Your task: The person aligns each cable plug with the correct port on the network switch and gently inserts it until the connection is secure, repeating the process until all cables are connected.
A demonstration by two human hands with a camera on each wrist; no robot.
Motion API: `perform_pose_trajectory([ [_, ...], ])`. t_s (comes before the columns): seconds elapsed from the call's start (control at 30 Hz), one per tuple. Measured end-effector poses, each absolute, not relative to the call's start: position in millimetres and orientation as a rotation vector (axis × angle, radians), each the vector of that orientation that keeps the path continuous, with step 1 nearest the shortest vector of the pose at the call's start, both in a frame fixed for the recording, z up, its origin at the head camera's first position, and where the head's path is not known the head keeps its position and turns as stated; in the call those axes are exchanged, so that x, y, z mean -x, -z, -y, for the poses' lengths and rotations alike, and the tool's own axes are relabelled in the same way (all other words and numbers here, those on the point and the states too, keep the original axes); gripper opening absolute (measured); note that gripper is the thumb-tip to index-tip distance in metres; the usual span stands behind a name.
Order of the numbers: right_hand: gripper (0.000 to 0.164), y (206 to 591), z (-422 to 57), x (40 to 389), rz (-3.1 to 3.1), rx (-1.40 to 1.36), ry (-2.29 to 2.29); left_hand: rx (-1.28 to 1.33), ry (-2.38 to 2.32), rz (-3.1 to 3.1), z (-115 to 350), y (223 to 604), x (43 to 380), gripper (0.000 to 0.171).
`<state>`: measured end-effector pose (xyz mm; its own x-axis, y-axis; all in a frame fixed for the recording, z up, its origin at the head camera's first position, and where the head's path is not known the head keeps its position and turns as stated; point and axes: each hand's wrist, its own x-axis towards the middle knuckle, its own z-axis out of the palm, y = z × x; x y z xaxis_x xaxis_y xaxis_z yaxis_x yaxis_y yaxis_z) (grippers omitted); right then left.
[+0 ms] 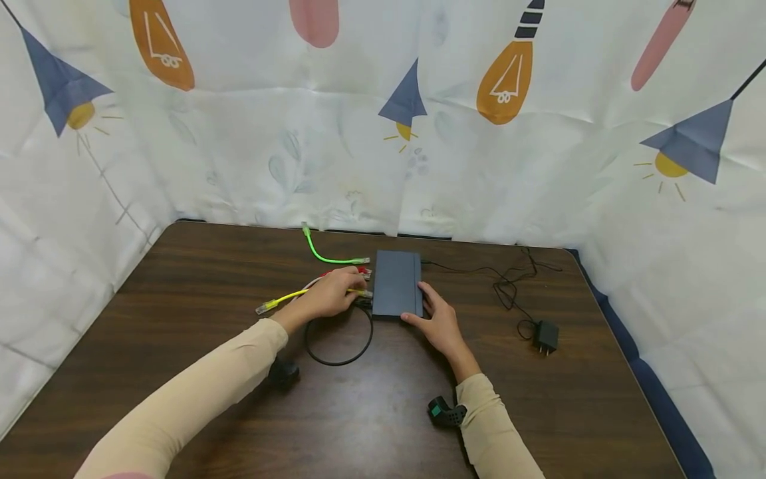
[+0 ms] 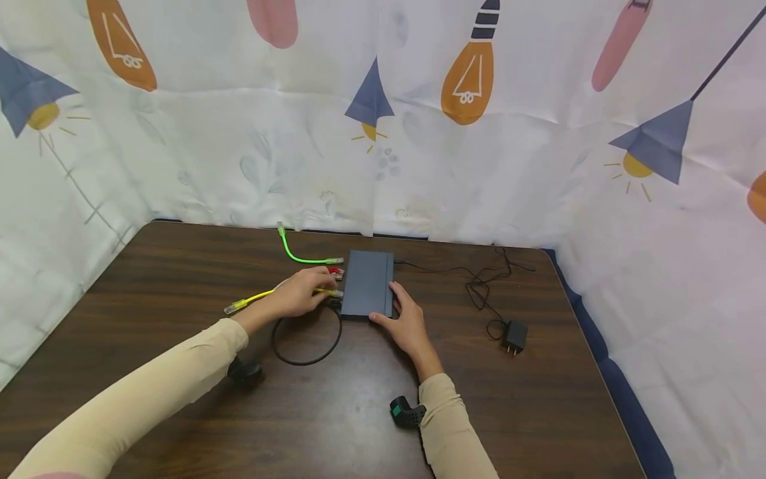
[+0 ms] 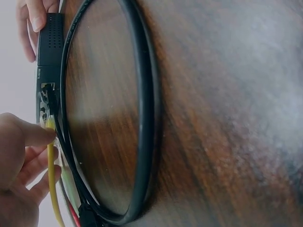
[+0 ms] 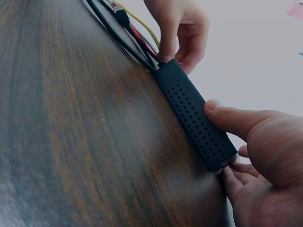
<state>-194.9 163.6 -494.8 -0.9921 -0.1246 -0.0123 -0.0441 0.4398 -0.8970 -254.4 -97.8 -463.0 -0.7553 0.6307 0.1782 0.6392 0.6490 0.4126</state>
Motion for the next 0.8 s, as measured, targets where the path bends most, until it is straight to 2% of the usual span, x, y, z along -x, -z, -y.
perform_pose_trajectory([
  [0.8, 0.081, 494.0, -163.2, 194.1, -2.612, 0.174, 1.604, 1.127, 0.816, 2.821, 99.9, 467.0, 256.1, 0.014],
])
